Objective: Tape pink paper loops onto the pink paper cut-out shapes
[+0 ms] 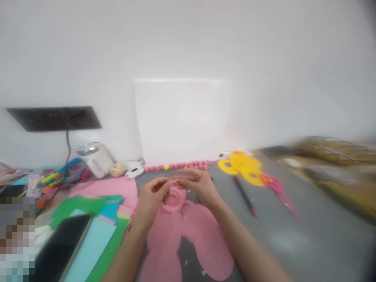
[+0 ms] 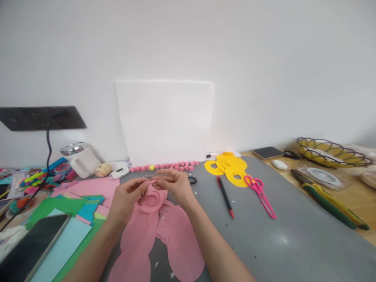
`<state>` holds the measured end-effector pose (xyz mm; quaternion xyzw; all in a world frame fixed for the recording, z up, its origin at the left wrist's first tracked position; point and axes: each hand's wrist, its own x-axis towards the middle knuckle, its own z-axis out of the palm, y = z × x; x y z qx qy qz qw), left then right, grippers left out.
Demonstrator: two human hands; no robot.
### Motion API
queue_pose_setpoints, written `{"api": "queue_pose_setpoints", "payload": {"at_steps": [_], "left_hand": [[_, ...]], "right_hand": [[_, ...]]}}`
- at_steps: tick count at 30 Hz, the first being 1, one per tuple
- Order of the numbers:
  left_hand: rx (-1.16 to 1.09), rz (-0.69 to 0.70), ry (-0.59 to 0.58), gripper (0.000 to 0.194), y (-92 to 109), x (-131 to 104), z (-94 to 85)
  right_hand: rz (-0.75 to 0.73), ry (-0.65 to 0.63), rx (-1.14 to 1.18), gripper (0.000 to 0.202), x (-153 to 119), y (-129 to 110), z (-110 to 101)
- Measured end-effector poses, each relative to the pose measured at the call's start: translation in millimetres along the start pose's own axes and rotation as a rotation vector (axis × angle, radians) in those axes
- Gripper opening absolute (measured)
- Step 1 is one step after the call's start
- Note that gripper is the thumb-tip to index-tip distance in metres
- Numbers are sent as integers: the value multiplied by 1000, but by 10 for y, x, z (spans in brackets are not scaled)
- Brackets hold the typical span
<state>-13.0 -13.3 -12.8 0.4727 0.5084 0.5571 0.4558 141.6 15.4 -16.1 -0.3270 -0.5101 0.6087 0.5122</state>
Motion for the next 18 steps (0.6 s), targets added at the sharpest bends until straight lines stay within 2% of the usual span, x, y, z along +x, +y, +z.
{"api": "queue_pose_setpoints", "payload": {"at_steps": [13, 18], "left_hand": [[29, 6, -62, 21, -5, -19, 14], [31, 10, -51, 20, 14, -25, 23]], "right_hand": [[43, 85, -96, 35, -12, -24, 3], [20, 66, -137, 33, -3, 0, 3]]}}
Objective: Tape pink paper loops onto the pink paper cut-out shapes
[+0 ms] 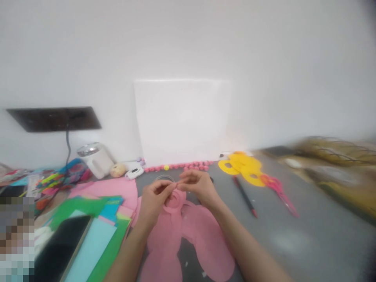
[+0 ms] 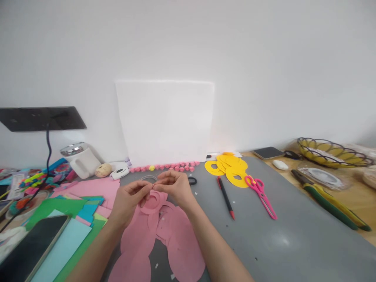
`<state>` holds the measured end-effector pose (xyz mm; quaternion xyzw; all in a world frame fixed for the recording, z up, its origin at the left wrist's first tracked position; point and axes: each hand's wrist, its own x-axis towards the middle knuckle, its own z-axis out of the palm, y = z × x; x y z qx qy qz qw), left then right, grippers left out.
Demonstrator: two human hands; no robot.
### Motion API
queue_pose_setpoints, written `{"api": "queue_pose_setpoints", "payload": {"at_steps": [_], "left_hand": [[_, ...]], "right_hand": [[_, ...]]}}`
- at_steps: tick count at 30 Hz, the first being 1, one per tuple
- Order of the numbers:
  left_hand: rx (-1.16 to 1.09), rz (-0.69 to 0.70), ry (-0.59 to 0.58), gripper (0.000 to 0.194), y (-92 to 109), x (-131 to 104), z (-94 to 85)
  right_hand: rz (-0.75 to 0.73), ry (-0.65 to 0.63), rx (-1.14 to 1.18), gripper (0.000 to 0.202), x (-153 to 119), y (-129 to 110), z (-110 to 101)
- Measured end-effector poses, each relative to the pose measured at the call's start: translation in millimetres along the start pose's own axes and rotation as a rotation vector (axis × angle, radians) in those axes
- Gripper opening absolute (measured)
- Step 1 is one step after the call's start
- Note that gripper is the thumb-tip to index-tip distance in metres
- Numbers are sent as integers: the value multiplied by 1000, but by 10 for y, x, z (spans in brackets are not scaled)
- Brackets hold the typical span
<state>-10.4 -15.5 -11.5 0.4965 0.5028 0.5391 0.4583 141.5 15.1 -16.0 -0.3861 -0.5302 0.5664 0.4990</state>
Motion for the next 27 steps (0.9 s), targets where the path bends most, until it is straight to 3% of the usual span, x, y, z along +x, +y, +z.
{"api": "queue_pose_setpoints", "payload": {"at_steps": [9, 27], "left_hand": [[-37, -11, 29, 23, 17, -4, 14], [-32, -48, -205, 23, 63, -29, -25]], "right_hand": [[-55, -64, -50, 32, -10, -18, 20], [-25, -282, -46, 40, -27, -21, -72]]}}
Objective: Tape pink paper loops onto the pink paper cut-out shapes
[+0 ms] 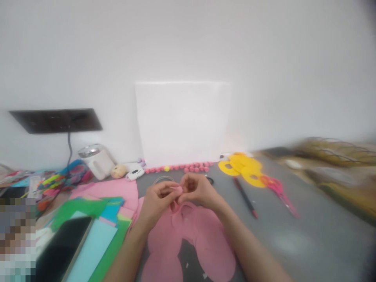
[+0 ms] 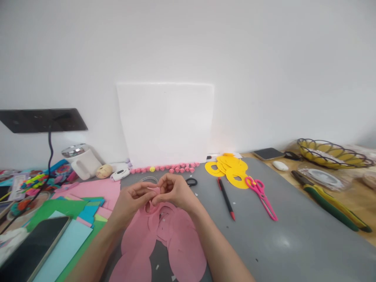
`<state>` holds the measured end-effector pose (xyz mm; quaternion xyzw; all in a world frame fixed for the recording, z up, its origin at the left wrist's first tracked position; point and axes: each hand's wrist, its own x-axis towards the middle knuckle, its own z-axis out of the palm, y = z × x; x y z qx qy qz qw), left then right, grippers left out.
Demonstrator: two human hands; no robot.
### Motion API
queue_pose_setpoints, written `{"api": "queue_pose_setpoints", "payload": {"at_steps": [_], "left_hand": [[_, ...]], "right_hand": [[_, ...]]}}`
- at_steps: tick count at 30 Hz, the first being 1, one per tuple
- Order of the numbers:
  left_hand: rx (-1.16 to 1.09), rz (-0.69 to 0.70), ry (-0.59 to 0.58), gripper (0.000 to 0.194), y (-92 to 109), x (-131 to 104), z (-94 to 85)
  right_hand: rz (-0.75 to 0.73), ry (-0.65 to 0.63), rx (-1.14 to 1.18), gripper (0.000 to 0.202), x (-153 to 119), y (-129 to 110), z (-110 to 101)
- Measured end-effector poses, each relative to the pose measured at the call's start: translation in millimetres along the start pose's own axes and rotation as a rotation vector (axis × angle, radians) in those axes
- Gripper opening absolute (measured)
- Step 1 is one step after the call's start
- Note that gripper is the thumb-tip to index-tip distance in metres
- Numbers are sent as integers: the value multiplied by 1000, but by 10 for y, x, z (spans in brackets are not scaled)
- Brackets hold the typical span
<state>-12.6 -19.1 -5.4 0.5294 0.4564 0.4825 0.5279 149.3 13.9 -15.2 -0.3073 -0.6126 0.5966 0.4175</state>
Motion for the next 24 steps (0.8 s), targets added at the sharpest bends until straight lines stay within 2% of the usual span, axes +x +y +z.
{"api": "queue_pose_setpoints", "payload": {"at_steps": [5, 12, 17, 24], "left_hand": [[-9, -46, -73, 24, -13, -3, -1], [-72, -119, -112, 23, -19, -5, -1], [-41, -137, -70, 20, 16, -1, 7], [-7, -88, 3, 24, -14, -4, 30]], "right_hand": [[-31, -16, -10, 55, -1, 13, 20], [-41, 1, -122, 64, -25, -3, 97], [-45, 43, -239, 59, -17, 19, 102], [-121, 96, -219, 55, 31, 116, 105]]}}
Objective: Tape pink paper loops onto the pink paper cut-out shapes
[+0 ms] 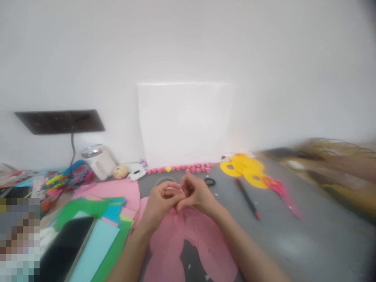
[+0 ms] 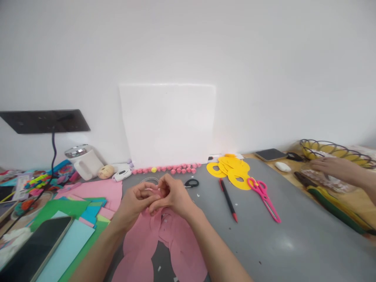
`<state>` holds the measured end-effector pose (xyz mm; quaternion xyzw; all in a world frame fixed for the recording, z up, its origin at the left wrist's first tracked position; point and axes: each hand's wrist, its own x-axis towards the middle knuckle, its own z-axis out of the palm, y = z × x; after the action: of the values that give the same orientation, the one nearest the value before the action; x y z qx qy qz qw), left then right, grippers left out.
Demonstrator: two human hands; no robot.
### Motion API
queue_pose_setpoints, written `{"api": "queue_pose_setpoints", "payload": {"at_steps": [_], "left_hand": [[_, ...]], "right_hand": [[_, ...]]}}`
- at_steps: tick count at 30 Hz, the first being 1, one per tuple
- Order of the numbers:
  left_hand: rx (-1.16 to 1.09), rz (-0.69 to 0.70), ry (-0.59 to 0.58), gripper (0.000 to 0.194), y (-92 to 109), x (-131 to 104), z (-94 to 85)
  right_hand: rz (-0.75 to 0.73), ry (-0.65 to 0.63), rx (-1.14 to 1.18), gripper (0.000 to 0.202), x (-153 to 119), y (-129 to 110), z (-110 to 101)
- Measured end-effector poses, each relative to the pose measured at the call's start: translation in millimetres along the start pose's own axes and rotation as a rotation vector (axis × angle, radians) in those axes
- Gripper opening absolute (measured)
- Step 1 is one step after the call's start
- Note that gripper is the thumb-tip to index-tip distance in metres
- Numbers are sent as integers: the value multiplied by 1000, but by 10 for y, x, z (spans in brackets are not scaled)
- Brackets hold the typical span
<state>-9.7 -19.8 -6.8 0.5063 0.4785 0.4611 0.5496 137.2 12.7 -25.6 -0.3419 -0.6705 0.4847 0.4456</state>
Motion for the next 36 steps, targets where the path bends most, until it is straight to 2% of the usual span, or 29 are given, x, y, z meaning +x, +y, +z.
{"api": "queue_pose_setpoints", "payload": {"at_steps": [2, 5, 9, 12, 18, 20, 24, 26, 31, 36], "left_hand": [[-30, 42, 16, 28, 0, 0, 1], [-85, 120, 65, 34, 3, 9, -12], [-93, 162, 134, 39, 0, 27, -38], [-96, 156, 143, 43, 17, 25, -38], [-133, 104, 70, 60, 55, -8, -22], [-100, 118, 68, 57, 37, -3, -21], [50, 182, 117, 32, -7, 16, -13], [83, 195, 129, 26, -15, 14, -5], [14, 187, 109, 26, -9, -4, -5], [-7, 200, 76, 25, -10, -9, -17]], "right_hand": [[3, -7, 63, 46, 2, -22, -11], [23, -88, 173, 24, -8, -99, -39], [-5, -135, 159, 17, -18, -167, -48], [-70, -45, 67, 14, -9, -148, -27], [-164, 173, 0, 11, 7, -102, -10], [-150, 212, 32, 9, 11, -104, -16], [-119, 270, 129, 5, 30, -110, -33], [-110, 301, 149, 4, 39, -114, -42], [-76, 304, 155, 7, 34, -132, -52], [-32, 299, 207, 24, 27, -172, -55]]}}
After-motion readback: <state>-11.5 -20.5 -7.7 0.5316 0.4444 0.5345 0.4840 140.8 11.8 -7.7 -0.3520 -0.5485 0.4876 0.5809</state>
